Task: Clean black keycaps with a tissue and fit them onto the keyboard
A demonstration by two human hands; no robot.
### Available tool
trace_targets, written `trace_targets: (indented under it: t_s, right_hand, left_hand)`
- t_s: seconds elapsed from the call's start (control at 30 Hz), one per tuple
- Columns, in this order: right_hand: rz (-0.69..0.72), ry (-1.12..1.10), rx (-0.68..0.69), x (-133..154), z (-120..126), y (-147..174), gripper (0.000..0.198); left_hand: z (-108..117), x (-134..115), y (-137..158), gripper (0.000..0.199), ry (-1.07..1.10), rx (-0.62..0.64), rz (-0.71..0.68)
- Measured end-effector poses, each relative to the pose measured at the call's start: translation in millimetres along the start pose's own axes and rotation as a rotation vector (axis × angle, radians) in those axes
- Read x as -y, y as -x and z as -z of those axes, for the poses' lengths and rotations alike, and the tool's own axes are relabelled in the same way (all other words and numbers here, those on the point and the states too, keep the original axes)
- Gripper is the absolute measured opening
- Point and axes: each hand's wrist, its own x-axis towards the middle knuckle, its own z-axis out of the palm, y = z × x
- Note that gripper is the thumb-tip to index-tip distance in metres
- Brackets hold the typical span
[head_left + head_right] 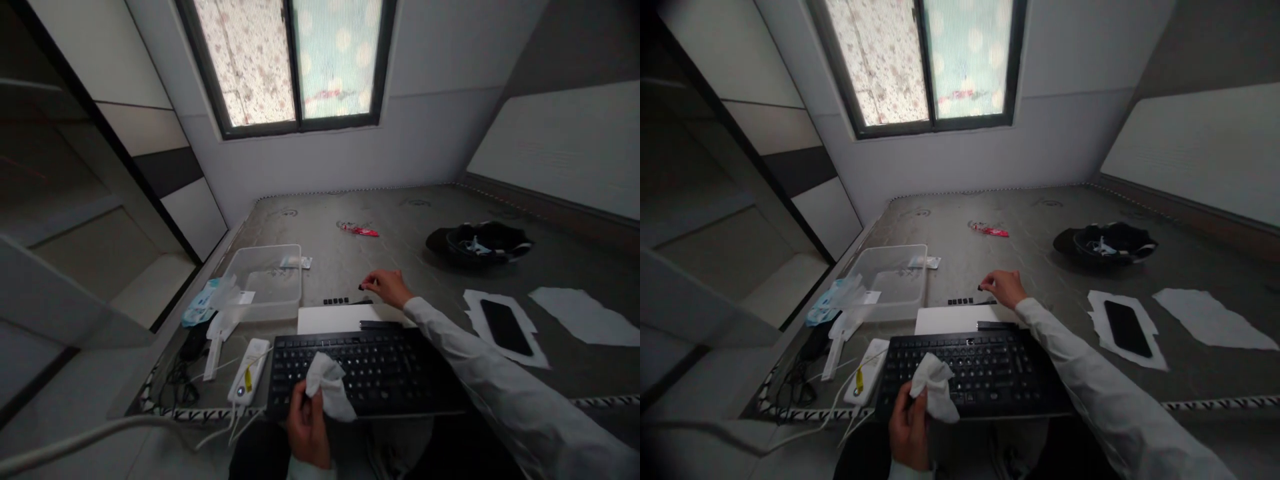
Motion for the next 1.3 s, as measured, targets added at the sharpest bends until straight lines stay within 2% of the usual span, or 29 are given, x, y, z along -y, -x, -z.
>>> trace_targets:
  t_s: [0.1, 0.2, 0.3, 0.37, 0.43, 0.53, 0.63, 0.77, 0.93, 1.13, 1.3]
  right_hand:
    - [0.059, -0.179, -0.085, 36, 27, 56, 0.022]
    - [0.049, -0.417, -0.128, 68, 33, 121, 0.024]
    - [-0.058, -0.569, -0.185, 91, 16, 182, 0.022]
    - [-0.162, -0.647, -0.173, 101, -2, 215, 0.024]
    - [-0.197, -0.697, -0.119, 108, -19, 236, 0.023]
    - [-0.138, -0.699, -0.037, 117, -31, 250, 0.021]
    - [-0.096, -0.609, -0.034, 121, -31, 252, 0.022]
    - [-0.088, -0.452, -0.059, 118, -32, 257, 0.019]
    - [-0.082, -0.429, -0.031, 112, -36, 266, 0.020]
    - [0.144, -0.448, 0.116, 113, -24, 270, 0.029]
    - [0.002, -0.453, -0.032, 105, -22, 270, 0.034]
  left_hand:
    - [3, -5, 0, 0.053, 0.043, 0.051, 0.010]
    - [8, -7, 3, 0.056, 0.063, 0.134, 0.048]
    - [13, -5, 11, 0.060, 0.052, 0.216, 0.044]
    - [16, -1, 19, 0.064, 0.026, 0.295, 0.044]
    - [19, 3, 28, 0.068, -0.010, 0.398, 0.057]
    - [22, 8, 40, 0.066, -0.079, 0.569, 0.052]
    - [23, 7, 48, 0.060, -0.142, 0.666, 0.004]
    - [25, 0, 51, 0.052, -0.179, 0.641, -0.024]
    - [26, 2, 50, 0.044, -0.147, 0.636, -0.035]
    - [24, 16, 42, 0.039, -0.069, 0.604, 0.007]
    - [28, 17, 34, 0.040, -0.032, 0.515, 0.006]
